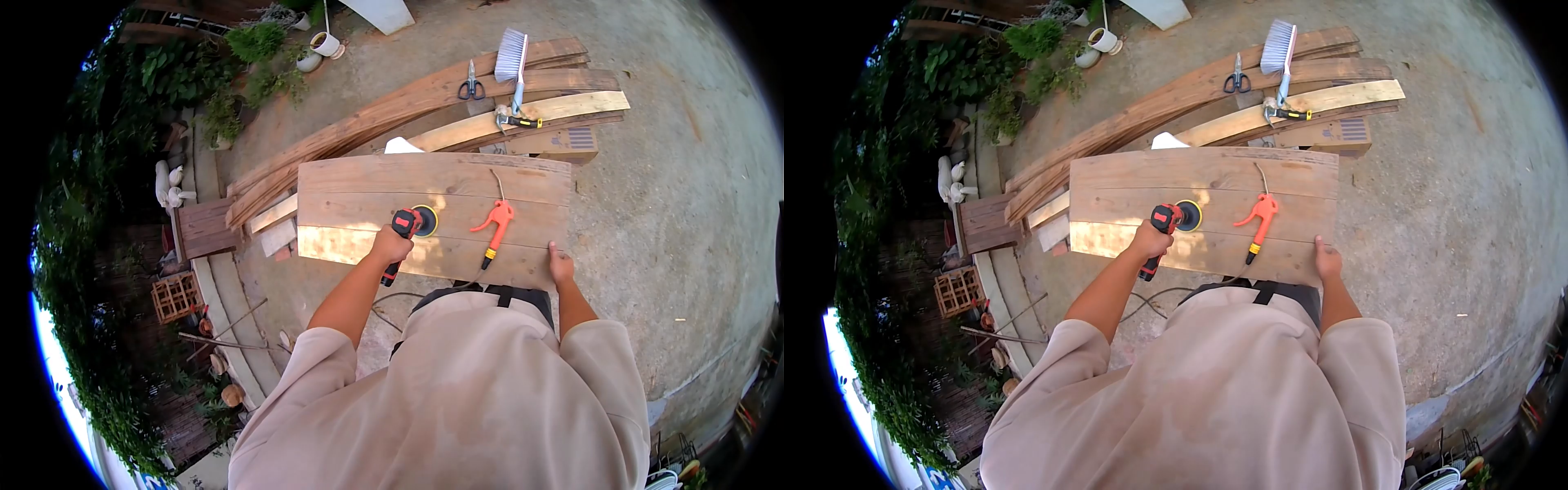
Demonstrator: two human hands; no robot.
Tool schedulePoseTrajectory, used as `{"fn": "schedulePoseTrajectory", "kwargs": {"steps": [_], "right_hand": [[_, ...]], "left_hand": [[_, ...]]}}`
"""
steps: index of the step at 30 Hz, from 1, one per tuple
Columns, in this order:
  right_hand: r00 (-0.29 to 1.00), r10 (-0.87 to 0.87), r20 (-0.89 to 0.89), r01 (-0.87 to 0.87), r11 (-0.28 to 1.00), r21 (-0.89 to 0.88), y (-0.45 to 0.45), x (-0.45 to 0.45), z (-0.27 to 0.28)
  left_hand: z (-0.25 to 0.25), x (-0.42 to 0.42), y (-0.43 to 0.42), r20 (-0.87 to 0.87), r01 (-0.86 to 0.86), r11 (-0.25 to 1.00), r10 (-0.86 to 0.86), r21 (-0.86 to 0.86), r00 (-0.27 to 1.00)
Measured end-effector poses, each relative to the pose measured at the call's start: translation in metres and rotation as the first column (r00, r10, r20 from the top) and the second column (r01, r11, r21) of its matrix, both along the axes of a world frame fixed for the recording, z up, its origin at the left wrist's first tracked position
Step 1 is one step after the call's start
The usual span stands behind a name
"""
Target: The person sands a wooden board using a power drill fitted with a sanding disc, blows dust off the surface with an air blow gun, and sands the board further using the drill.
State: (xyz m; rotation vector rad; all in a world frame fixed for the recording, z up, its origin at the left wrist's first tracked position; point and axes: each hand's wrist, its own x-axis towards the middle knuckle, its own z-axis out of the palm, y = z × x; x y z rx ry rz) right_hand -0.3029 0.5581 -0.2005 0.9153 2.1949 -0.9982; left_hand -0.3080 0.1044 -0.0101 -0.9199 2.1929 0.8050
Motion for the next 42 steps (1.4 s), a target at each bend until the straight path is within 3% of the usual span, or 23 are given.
{"fn": "schedulePoseTrajectory", "kwargs": {"steps": [11, 25, 28, 31, 35, 38, 42], "right_hand": [[1.0, 0.0, 0.011, 0.001, 1.0, -0.007, 0.001, -0.001, 0.002], [0.999, -0.005, 0.045, 0.008, 0.998, -0.057, 0.005, -0.002, -0.006], [0.999, -0.013, 0.036, 0.014, 0.999, -0.031, 0.005, 0.0, -0.01], [1.0, -0.023, 0.016, 0.024, 1.0, -0.008, 0.004, 0.001, -0.012], [1.0, -0.016, 0.012, 0.016, 1.0, 0.011, 0.004, 0.001, -0.012], [0.999, -0.013, 0.032, 0.014, 1.0, -0.023, 0.005, 0.0, -0.011], [1.0, -0.025, 0.015, 0.026, 1.0, -0.018, 0.005, 0.001, -0.013]], "left_hand": [[0.002, 0.047, -0.014, 0.032, -0.015, 0.999, 0.016, -0.03, 0.999], [0.004, 0.023, -0.026, -0.032, -0.072, 0.997, 0.072, 0.001, 0.997], [-0.012, 0.033, -0.034, -0.021, 0.07, 0.994, -0.072, -0.084, 0.997], [-0.008, 0.034, -0.057, -0.007, -0.006, 0.993, 0.005, -0.119, 1.0], [-0.016, 0.035, -0.077, -0.04, 0.076, 0.97, -0.088, -0.232, 0.995], [0.006, 0.027, -0.044, -0.004, -0.034, 0.996, 0.034, -0.086, 0.999], [-0.013, 0.035, -0.059, -0.026, 0.096, 0.984, -0.101, -0.151, 0.994]]}}
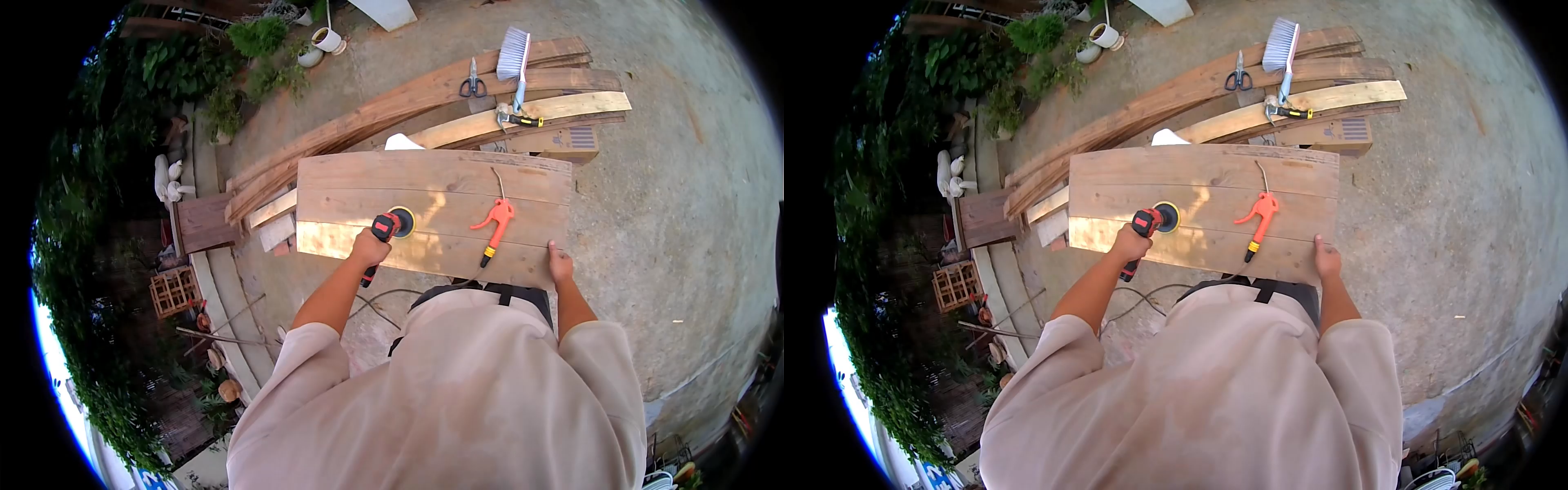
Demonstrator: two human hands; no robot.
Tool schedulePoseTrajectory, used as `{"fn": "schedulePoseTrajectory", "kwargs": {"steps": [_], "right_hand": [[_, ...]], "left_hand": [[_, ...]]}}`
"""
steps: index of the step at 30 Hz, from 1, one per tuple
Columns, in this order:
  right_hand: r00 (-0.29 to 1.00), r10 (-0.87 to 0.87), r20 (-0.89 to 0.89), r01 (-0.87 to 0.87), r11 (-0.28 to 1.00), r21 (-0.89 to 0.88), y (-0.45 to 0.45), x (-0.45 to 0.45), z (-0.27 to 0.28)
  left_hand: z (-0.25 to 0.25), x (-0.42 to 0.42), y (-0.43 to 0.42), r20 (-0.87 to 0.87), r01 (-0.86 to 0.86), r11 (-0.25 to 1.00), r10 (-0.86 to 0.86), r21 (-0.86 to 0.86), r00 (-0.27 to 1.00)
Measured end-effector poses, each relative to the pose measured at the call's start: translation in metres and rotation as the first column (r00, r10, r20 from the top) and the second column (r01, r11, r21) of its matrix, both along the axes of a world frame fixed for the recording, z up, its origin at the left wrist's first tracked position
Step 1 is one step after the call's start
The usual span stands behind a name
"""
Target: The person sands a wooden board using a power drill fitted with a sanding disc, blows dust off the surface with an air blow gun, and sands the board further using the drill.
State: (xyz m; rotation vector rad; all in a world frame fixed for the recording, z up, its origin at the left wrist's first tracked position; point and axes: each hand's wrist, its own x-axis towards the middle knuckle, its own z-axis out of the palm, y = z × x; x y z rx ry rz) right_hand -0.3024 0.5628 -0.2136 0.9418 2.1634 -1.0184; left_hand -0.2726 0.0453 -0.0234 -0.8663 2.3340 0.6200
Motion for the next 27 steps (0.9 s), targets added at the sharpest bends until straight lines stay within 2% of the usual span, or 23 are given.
{"fn": "schedulePoseTrajectory", "kwargs": {"steps": [4, 7, 8, 9, 11, 14, 17, 21, 23, 25, 27], "right_hand": [[1.0, 0.017, -0.024, -0.017, 1.0, 0.019, -0.003, 0.0, 0.013], [1.0, 0.025, -0.016, -0.025, 1.0, 0.017, -0.005, -0.001, 0.017], [1.0, 0.028, -0.008, -0.028, 1.0, 0.013, -0.005, -0.002, 0.016], [1.0, 0.029, -0.007, -0.029, 0.999, 0.023, -0.005, -0.001, 0.013], [0.999, 0.032, -0.007, -0.032, 0.998, 0.048, -0.003, -0.001, 0.008], [1.0, 0.028, -0.015, -0.027, 0.999, 0.044, -0.001, 0.001, -0.002], [1.0, 0.004, -0.009, -0.005, 0.994, -0.105, -0.006, -0.004, 0.039], [1.0, -0.011, -0.026, 0.011, 1.0, 0.013, -0.006, -0.001, 0.011], [0.999, 0.011, -0.041, -0.008, 0.997, 0.08, -0.004, 0.002, 0.003], [1.0, 0.02, -0.009, -0.02, 1.0, -0.006, -0.001, -0.001, 0.017], [1.0, 0.027, 0.005, -0.027, 0.999, -0.044, -0.002, -0.002, 0.022]], "left_hand": [[0.006, -0.007, -0.027, -0.036, -0.04, 0.995, 0.037, -0.095, 0.999], [0.021, -0.016, -0.007, -0.007, -0.103, 0.995, 0.103, 0.01, 0.995], [0.009, -0.014, -0.004, 0.0, -0.128, 0.991, 0.128, 0.035, 0.992], [0.011, -0.016, 0.006, -0.017, -0.054, 0.997, 0.055, 0.051, 0.998], [0.008, -0.018, 0.017, 0.025, -0.054, 0.997, 0.053, 0.063, 0.998], [-0.01, -0.019, 0.003, -0.04, -0.025, 1.0, 0.025, -0.016, 0.999], [0.006, -0.035, 0.009, -0.04, 0.003, 0.999, -0.005, -0.05, 0.999], [0.011, -0.039, 0.023, 0.051, -0.036, 0.997, 0.033, 0.061, 0.998], [-0.007, -0.041, 0.009, -0.01, -0.023, 0.999, 0.023, 0.028, 1.0], [-0.01, -0.046, 0.007, -0.086, 0.019, 1.0, -0.02, -0.02, 0.996], [-0.004, -0.049, 0.016, -0.039, 0.015, 1.0, -0.014, 0.026, 0.999]]}}
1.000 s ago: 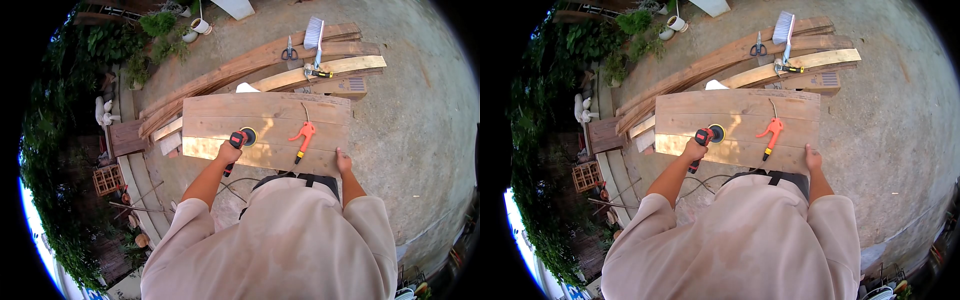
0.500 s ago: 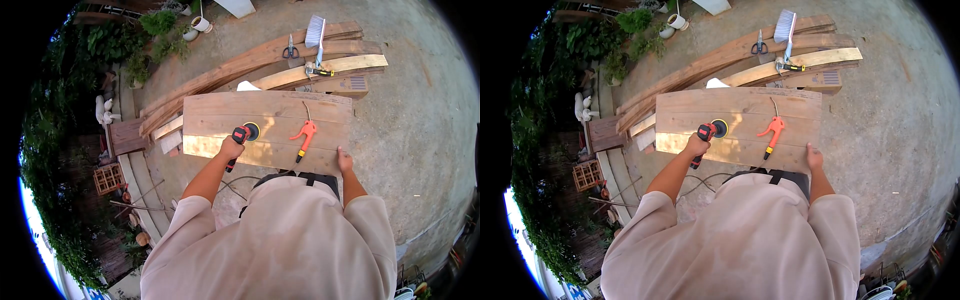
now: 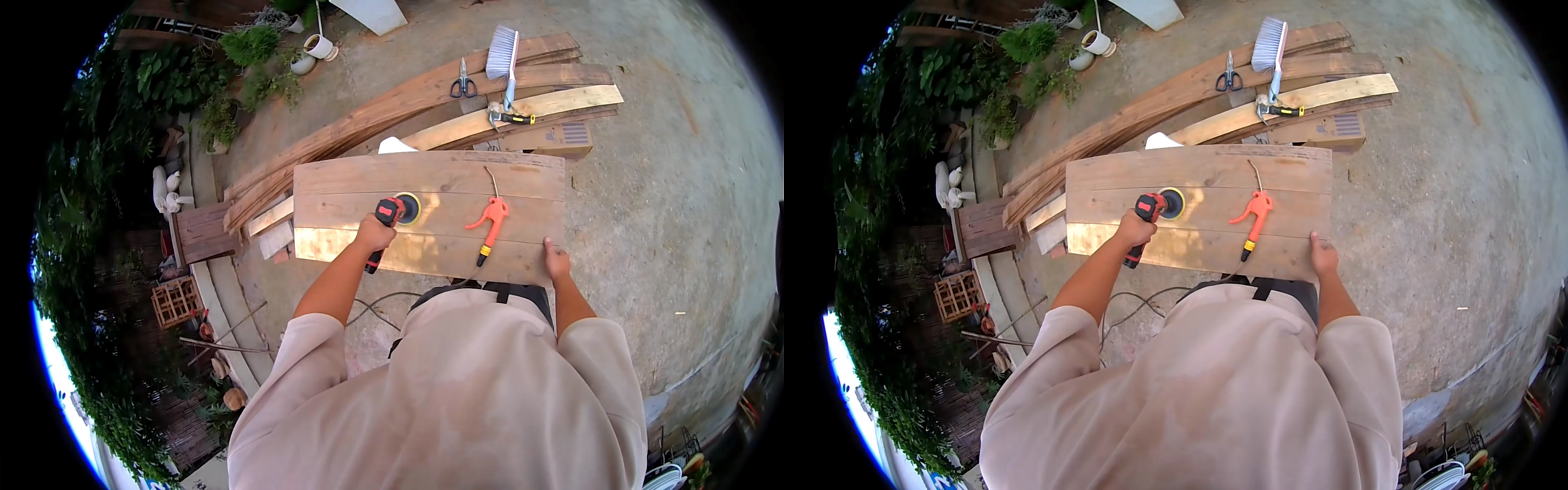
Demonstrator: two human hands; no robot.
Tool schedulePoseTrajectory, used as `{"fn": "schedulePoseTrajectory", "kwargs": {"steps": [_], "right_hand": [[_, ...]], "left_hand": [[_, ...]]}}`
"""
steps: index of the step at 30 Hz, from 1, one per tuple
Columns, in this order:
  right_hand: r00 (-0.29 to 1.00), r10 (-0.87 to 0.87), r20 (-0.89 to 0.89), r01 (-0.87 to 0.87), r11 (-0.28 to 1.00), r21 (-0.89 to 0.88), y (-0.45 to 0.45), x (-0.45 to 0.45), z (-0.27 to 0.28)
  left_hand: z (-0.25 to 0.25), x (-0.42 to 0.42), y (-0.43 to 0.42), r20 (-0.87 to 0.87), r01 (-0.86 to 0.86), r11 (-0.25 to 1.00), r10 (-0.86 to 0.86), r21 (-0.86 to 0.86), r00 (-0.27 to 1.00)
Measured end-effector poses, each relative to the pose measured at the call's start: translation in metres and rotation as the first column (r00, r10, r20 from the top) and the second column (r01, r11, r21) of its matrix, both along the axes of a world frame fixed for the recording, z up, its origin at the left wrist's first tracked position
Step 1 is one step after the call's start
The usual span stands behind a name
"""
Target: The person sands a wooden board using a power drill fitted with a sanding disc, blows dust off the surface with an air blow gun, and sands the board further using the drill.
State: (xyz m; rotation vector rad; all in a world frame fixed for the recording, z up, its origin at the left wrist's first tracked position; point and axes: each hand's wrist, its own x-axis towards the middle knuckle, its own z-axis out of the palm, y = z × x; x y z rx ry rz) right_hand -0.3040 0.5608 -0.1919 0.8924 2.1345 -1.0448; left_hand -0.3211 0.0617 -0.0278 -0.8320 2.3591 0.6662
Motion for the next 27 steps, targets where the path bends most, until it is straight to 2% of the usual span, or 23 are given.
{"fn": "schedulePoseTrajectory", "kwargs": {"steps": [2, 3, 7, 10, 13, 14, 16, 17, 20, 23, 26, 27], "right_hand": [[1.0, -0.002, -0.005, 0.002, 1.0, 0.014, 0.001, 0.001, -0.01], [1.0, -0.009, -0.021, 0.009, 1.0, 0.009, 0.001, 0.002, -0.011], [0.998, -0.006, -0.065, 0.01, 0.998, 0.055, 0.003, 0.005, -0.02], [0.998, 0.01, -0.061, -0.006, 0.998, 0.067, 0.001, 0.006, -0.021], [0.997, 0.027, -0.066, -0.03, 0.999, -0.036, 0.001, 0.0, 0.007], [0.997, 0.037, -0.071, -0.043, 0.995, -0.085, 0.002, -0.002, 0.014], [0.998, 0.04, -0.056, -0.041, 0.999, -0.007, 0.002, 0.001, 0.005], [0.998, 0.041, -0.049, -0.039, 0.999, 0.03, 0.0, 0.002, -0.001], [0.997, 0.055, -0.049, -0.05, 0.994, 0.102, 0.002, 0.005, -0.018], [0.997, 0.044, -0.064, -0.045, 0.999, -0.017, 0.007, 0.006, -0.008], [0.997, 0.051, -0.06, -0.053, 0.998, -0.041, 0.006, 0.009, -0.013], [0.996, 0.057, -0.065, -0.058, 0.998, -0.018, 0.006, 0.011, -0.018]], "left_hand": [[0.009, -0.003, 0.01, 0.066, 0.0, 0.997, -0.005, 0.074, 0.998], [-0.007, -0.003, -0.001, 0.052, 0.021, 0.999, -0.023, 0.032, 0.998], [-0.013, -0.012, -0.001, -0.065, 0.042, 0.999, -0.044, -0.026, 0.997], [0.007, -0.016, 0.015, 0.089, 0.024, 0.998, -0.028, 0.051, 0.996], [-0.011, -0.024, 0.008, -0.081, 0.046, 0.999, -0.047, -0.013, 0.996], [-0.013, -0.025, 0.01, -0.067, 0.047, 0.999, -0.047, 0.005, 0.997], [0.005, -0.03, 0.026, -0.037, 0.048, 0.998, -0.046, 0.042, 0.998], [0.021, -0.033, 0.036, 0.054, 0.0, 0.992, -0.007, 0.125, 0.999], [0.0, -0.038, 0.023, -0.017, -0.001, 0.995, 0.002, 0.1, 1.0], [-0.007, -0.04, 0.023, -0.178, 0.079, 0.997, -0.081, -0.02, 0.981], [0.011, -0.043, 0.031, 0.055, -0.024, 0.993, 0.018, 0.111, 0.998], [0.007, -0.043, 0.027, 0.028, -0.026, 0.997, 0.024, 0.07, 0.999]]}}
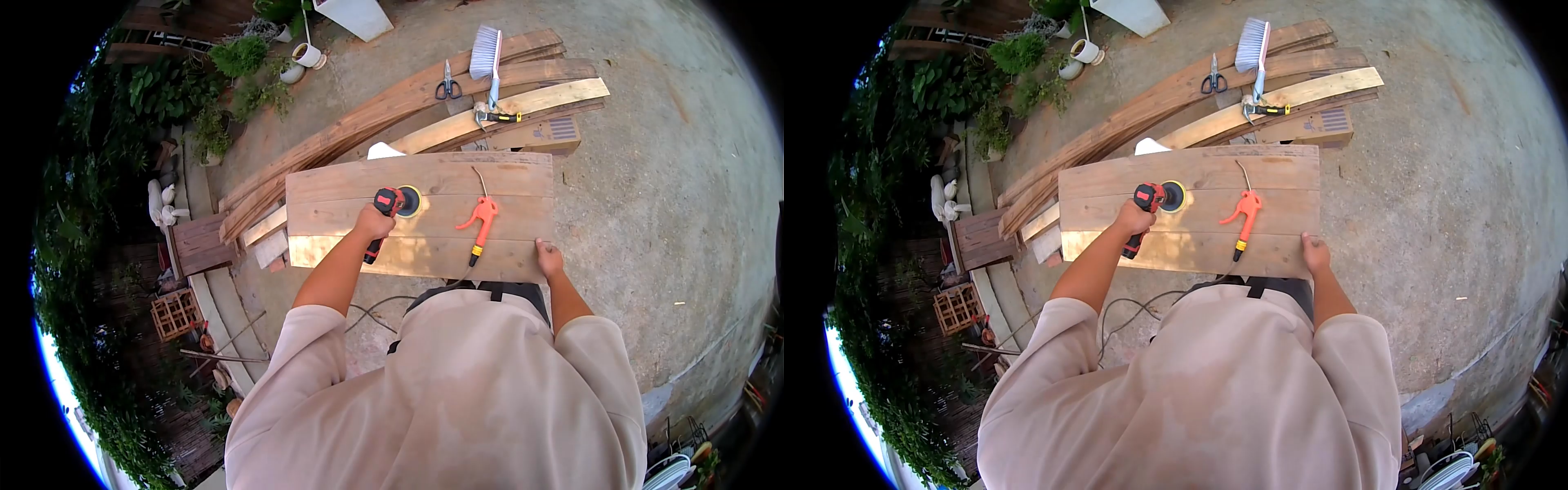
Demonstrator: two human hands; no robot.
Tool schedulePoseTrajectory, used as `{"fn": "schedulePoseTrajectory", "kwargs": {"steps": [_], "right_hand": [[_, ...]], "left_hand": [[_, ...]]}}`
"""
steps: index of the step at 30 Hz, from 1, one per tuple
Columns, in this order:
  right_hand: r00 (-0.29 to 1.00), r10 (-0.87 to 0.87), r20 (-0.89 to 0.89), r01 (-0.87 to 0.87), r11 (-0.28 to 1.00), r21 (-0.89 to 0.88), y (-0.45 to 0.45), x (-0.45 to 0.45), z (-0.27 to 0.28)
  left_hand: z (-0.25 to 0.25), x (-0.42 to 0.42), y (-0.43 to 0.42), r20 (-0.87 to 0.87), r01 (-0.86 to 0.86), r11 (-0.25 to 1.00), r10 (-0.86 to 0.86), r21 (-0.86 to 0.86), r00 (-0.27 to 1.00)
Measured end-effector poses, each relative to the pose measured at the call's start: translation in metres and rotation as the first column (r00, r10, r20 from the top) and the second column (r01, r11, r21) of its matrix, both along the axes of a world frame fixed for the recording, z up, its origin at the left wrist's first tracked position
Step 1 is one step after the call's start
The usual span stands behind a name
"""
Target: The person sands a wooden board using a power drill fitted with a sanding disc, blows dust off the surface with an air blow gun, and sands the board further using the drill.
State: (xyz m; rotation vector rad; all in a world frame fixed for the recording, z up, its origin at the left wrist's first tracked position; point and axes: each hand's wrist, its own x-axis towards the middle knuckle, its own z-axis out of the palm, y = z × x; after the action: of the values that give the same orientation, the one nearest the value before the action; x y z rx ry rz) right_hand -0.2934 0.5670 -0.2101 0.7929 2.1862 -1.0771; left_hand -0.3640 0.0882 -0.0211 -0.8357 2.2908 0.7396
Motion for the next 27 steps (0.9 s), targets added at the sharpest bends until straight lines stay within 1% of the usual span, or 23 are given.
{"fn": "schedulePoseTrajectory", "kwargs": {"steps": [2, 5, 8, 11, 12, 15, 17, 21, 24, 27], "right_hand": [[1.0, 0.01, -0.015, -0.01, 0.999, 0.048, 0.002, 0.003, -0.015], [0.999, 0.023, -0.029, -0.021, 0.997, 0.08, 0.005, 0.004, -0.021], [1.0, 0.005, -0.024, -0.004, 0.999, 0.05, 0.002, 0.008, -0.016], [1.0, 0.014, 0.021, -0.014, 1.0, -0.024, 0.004, 0.004, -0.007], [1.0, 0.022, 0.013, -0.021, 1.0, -0.011, 0.007, 0.003, -0.01], [0.999, 0.035, -0.009, -0.035, 0.999, 0.042, 0.003, 0.007, -0.015], [0.998, 0.027, -0.051, -0.021, 0.994, 0.111, -0.001, 0.008, -0.015], [0.999, 0.018, -0.028, -0.017, 0.999, 0.039, 0.003, 0.002, -0.001], [1.0, 0.018, -0.016, -0.018, 1.0, 0.023, -0.003, 0.005, 0.002], [1.0, 0.025, -0.011, -0.025, 0.998, 0.05, 0.0, 0.003, 0.002]], "left_hand": [[-0.011, 0.002, -0.013, -0.055, -0.011, 0.997, 0.006, -0.083, 0.998], [-0.013, 0.005, -0.017, -0.111, -0.072, 0.997, 0.068, -0.038, 0.991], [0.011, 0.005, -0.012, 0.026, -0.112, 0.99, 0.11, 0.086, 0.994], [0.009, 0.001, -0.02, -0.069, -0.254, 0.965, 0.258, 0.062, 0.964], [0.008, 0.001, -0.022, -0.099, -0.251, 0.968, 0.251, 0.018, 0.963], [0.01, 0.008, -0.035, 0.051, -0.275, 0.946, 0.271, 0.17, 0.961], [0.008, 0.009, -0.044, 0.001, -0.266, 0.959, 0.267, 0.094, 0.964], [0.018, 0.003, -0.036, -0.054, -0.246, 0.969, 0.246, 0.015, 0.968], [0.017, -0.001, -0.033, 0.037, -0.182, 0.978, 0.179, 0.098, 0.983], [0.027, -0.012, -0.028, 0.017, -0.101, 0.995, 0.101, 0.015, 0.995]]}}
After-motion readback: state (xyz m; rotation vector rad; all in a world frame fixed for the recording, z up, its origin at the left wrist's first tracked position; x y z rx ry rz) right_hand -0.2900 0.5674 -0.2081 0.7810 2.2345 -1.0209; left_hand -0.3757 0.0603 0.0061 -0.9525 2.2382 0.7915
